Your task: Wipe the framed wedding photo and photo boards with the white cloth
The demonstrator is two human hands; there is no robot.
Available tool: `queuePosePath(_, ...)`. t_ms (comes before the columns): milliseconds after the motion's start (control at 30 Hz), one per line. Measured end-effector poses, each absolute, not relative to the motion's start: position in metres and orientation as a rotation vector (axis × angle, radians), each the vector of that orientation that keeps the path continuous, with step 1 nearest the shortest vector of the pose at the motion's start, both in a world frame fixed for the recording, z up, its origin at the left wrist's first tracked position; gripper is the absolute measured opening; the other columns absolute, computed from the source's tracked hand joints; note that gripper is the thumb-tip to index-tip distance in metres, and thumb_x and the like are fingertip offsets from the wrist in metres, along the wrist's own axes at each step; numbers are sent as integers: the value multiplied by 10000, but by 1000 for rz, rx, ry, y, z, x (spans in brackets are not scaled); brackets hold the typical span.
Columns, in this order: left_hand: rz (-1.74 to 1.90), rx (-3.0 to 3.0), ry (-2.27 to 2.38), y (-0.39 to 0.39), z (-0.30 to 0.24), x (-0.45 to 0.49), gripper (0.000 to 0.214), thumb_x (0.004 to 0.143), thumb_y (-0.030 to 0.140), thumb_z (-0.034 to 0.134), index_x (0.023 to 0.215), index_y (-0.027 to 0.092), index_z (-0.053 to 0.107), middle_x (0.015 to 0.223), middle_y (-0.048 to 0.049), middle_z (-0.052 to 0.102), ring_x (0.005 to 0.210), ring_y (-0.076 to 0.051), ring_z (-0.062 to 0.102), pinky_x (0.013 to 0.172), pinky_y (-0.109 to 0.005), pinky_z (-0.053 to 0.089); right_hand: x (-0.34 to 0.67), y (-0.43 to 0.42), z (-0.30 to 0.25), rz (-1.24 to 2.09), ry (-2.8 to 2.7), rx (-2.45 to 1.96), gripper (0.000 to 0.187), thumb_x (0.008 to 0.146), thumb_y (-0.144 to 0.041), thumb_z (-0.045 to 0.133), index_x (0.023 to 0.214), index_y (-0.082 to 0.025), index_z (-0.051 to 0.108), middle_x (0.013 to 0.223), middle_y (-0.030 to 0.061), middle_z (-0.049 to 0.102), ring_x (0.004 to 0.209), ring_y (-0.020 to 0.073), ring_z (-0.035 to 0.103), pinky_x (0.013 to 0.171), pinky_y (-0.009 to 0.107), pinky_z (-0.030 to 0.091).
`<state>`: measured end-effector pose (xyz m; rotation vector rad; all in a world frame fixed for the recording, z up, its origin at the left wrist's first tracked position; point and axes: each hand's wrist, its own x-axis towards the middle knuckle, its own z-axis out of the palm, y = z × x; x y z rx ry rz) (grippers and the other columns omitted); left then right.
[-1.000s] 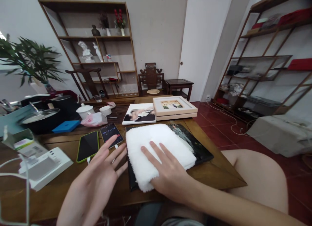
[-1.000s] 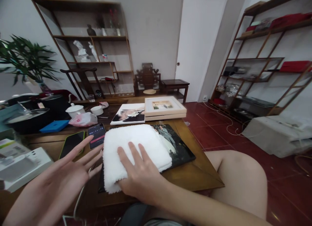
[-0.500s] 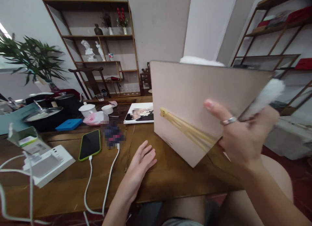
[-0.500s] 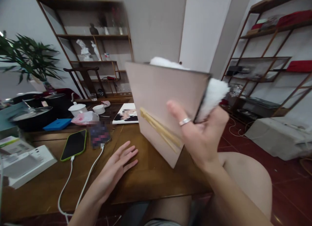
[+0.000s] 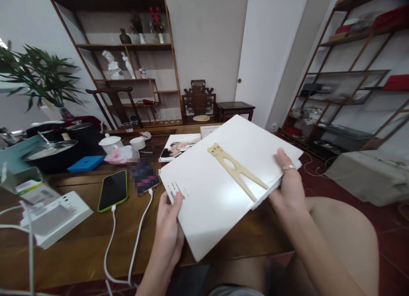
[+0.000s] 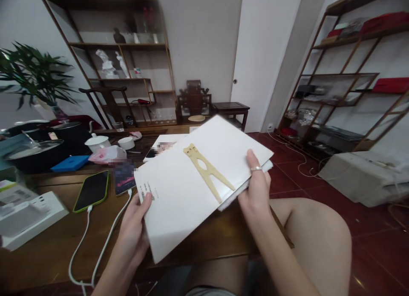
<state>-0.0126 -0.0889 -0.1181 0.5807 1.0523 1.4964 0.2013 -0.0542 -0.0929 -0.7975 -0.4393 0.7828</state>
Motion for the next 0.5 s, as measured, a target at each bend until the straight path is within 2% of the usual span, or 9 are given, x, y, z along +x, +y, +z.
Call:
queuePosePath(67, 1487, 560, 1198, -85, -113, -23, 252, 832, 232, 563, 1071, 156, 542, 993, -91, 701, 880, -225, 684, 771, -323, 549, 210, -55, -101, 762, -438, -787, 370, 738, -432, 640, 987, -162, 596, 1085, 73, 641, 914, 207, 637, 728, 355, 583)
queuePosePath(133, 1464, 587, 1334, -81, -108, -37, 226, 855, 195, 522, 1064, 129, 572, 926, -95, 713, 807, -211, 698, 717, -296, 559, 226, -58, -107, 646, -446, -842, 399, 682, -418, 696, 973, -161, 602, 1052, 70, 650, 905, 213, 636, 730, 355, 576)
queuePosePath(200, 1428, 642, 1386, -78, -104, -52, 226, 853, 174, 524, 1062, 122, 592, 881, -89, 719, 737, -196, 704, 649, -264, 561, 248, -63, -109, 391, -516, -969, 436, 589, -357, 769, 945, -160, 611, 1004, 63, 660, 904, 222, 631, 746, 356, 558)
queuePosePath(267, 1398, 664, 1443, -76, -99, -62, 240, 849, 153, 527, 1077, 129, 598, 833, -79, 724, 669, -184, 702, 585, -241, 553, 270, -68, -107, 25, -694, -1166, 413, 557, -333, 779, 897, -157, 625, 938, 67, 668, 896, 243, 627, 764, 376, 532)
queuePosePath(333, 1362, 673, 1489, -76, -95, -67, 251, 849, 136, 522, 1086, 134, 603, 798, -74, 726, 612, -175, 695, 539, -227, 542, 289, -72, -103, -348, -950, -1382, 301, 591, -335, 737, 803, -148, 635, 822, 87, 668, 819, 268, 634, 729, 394, 513)
queuePosePath(400, 1321, 687, 1512, -76, -94, -67, 255, 850, 131, 521, 1090, 136, 607, 781, -75, 727, 564, -168, 684, 499, -217, 526, 300, -74, -101, -610, -1311, -1535, 163, 655, -309, 652, 632, -157, 598, 643, 96, 628, 675, 276, 625, 631, 393, 496)
queuePosePath(467, 1287, 707, 1516, -75, -96, -65, 255, 850, 138, 529, 1093, 140, 606, 767, -73, 727, 519, -160, 670, 457, -205, 502, 301, -75, -102, -730, -1738, -1560, 201, 706, -214, 548, 509, -186, 518, 581, 104, 597, 635, 268, 614, 584, 372, 482)
queuePosePath(500, 1276, 715, 1515, -74, -97, -64, 254, 852, 142, 531, 1095, 142, 604, 756, -70, 727, 499, -154, 662, 441, -198, 488, 299, -76, -103, -749, -1946, -1523, 232, 722, -154, 499, 493, -189, 500, 644, 124, 623, 699, 269, 625, 607, 362, 488)
